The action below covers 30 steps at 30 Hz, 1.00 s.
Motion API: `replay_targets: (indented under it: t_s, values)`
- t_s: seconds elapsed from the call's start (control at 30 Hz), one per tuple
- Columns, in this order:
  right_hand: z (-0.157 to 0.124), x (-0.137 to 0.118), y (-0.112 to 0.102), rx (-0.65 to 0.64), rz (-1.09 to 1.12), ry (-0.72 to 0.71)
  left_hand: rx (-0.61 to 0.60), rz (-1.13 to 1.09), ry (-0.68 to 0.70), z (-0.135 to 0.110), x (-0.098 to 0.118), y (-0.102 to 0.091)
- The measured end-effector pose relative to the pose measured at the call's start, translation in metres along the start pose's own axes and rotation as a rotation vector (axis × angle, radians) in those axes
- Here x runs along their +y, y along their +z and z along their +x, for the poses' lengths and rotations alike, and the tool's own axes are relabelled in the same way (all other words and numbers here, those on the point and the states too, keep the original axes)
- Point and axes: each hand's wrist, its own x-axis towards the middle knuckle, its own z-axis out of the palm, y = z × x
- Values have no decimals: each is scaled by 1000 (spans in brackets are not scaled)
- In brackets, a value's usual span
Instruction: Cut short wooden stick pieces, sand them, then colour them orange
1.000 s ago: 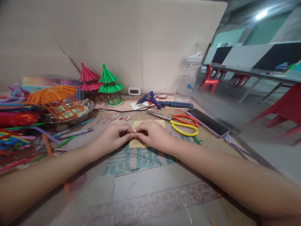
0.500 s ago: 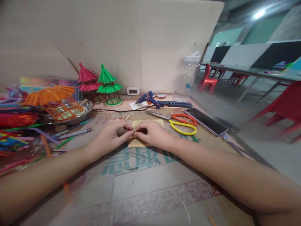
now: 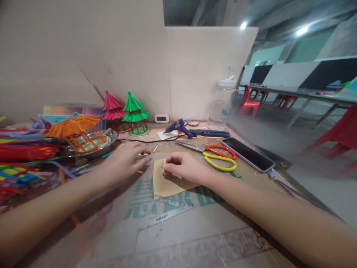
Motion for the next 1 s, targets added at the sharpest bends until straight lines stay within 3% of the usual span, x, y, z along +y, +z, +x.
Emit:
replay_targets:
  t_s: [0.07,0.2,0.27,0.47,0.83,0.93,1.0]
  values:
    - [-1,1,1,-5,-55,-9,-11,-38,53,-10,15,-3]
    - [0,3,3,-22,-364,-120,-185,-145,143,-39,44,-2]
    - [0,3,6,-30,-460,-163,-153,-201,144,-51,49,4]
    - [-5,1,13,-13,-475,-232,-123,-209,119,-58,46,11]
    - [-7,1,5,27,-1109,-563,-155,-175,177,-57,47,11]
    - [-7,1,6,26,-1210,-545,-169,-172,171,-57,47,10]
    - [-4,2,6,11,-1135,-493,-173,-171,183,-56,48,9]
